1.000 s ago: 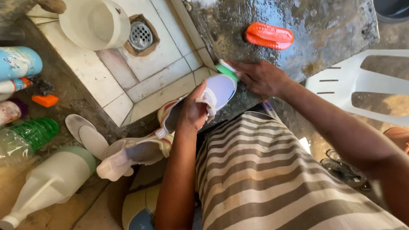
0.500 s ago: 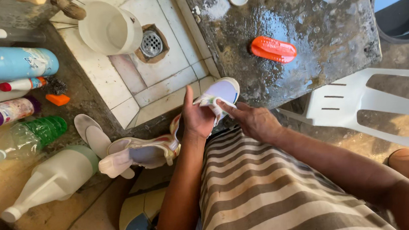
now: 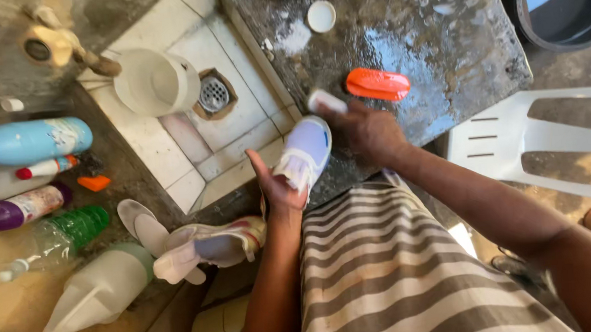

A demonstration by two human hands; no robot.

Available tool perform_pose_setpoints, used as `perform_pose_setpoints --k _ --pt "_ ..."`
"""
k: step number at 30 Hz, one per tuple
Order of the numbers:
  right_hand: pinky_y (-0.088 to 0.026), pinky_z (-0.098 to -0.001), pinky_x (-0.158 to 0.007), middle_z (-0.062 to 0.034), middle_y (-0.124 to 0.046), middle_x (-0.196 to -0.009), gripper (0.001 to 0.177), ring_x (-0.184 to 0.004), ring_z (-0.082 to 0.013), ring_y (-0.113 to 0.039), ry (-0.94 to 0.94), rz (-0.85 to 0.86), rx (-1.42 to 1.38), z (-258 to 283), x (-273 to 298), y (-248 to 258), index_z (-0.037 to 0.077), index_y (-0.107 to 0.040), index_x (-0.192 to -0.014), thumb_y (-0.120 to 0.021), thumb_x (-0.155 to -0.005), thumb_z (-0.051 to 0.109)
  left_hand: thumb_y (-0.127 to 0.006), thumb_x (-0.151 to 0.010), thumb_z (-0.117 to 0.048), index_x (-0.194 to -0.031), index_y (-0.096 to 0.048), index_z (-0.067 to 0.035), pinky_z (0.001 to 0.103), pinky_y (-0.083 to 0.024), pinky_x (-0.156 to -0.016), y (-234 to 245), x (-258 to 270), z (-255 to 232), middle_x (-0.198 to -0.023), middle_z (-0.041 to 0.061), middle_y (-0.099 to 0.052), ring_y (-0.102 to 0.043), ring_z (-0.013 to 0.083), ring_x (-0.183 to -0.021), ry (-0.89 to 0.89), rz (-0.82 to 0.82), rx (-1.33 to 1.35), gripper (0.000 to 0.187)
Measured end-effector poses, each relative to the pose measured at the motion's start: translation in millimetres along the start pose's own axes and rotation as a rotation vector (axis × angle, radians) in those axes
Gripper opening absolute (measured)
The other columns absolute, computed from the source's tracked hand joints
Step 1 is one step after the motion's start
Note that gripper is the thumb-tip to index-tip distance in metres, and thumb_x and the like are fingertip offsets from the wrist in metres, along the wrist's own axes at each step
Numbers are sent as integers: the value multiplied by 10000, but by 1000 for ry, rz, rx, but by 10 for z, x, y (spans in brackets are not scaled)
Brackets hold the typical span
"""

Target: The person cleans sneakers by applying cleaning solution and scrubbing with a brush and a sponge over a sink.

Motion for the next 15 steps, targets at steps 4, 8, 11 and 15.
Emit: perform_pose_setpoints --k 4,8,11,15 --pt "-496 -506 -1043 -260 -497 -1505 779 -1259 -503 -591 153 -372 -434 -176 251 -25 216 -246 -1670 -529 -967 34 -362 -975 -820 -1097 -644 -4 316 -530 -793 -291 9 -31 -921 64 -717 -677 200 -839 103 762 89 872" --pt "-383 -539 -1124 -298 -512 -1478 782 -1379 -547 -489 212 -293 -456 33 608 -603 127 -249 -1655 -509 -933 -23 -531 -844 -902 -1136 -610 59 358 -557 -795 80 -244 -2 -893 68 -683 -660 213 -825 -3 227 54 1008" --pt "-438 -485 -1110 -293 -516 -1480 713 -1299 -489 -526 21 -261 -644 -140 128 -739 152 -212 -1641 -503 -1002 26 -526 -840 -882 -1212 -595 64 363 -569 -875 125 -254 -1 -999 72 -696 -673 221 -910 -11 124 44 1019" --pt "-504 -521 -1003 -319 -621 -1320 706 -1168 -512 -623 -29 -244 -560 -177 -26 -706 205 -215 -1680 -506 -1045 102 -524 -813 -874 -1277 -577 53 385 -545 -938 188 -205 -53 -1113 73 -715 -680 247 -997 -11 -30 -49 1038"
Point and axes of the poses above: each hand's wrist, its own x-axis away from the middle knuckle, its own y-axis out of the back of the hand, z = x × y, the point moved 8 cm from there along -x, towards the middle knuckle
